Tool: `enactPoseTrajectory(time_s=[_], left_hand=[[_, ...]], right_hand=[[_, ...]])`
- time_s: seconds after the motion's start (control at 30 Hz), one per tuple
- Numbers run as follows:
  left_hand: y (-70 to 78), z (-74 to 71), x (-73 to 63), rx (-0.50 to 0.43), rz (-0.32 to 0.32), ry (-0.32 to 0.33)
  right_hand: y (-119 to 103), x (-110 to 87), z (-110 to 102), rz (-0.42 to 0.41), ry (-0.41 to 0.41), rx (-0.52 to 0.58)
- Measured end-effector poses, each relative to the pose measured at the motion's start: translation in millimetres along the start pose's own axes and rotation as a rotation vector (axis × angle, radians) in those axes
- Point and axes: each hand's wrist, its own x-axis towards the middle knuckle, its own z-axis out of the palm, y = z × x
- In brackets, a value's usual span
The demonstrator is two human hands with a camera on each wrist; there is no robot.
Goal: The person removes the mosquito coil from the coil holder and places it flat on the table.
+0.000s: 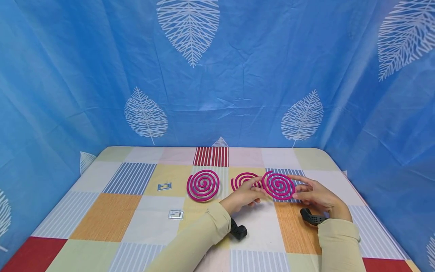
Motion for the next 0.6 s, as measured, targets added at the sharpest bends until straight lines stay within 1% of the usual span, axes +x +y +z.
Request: enactPoseTrajectory(time_s=[0.1, 0.4, 0.6], left_hand=[[0.3, 2.4, 1.6, -0.017, -0.019, 0.001], [0.6, 5.9, 4.6, -0.015, -0.078, 0.024], [1.9, 8.0, 4.5, -0.031, -0.094, 0.029]], right_hand=[[1.3, -1.0, -0.9, 0.020, 0.028, -0.014], [5.0, -0.9, -1.5, 0.075, 0.089, -0.035], [2.9, -1.2, -0.1, 0.087, 0.117, -0.043]])
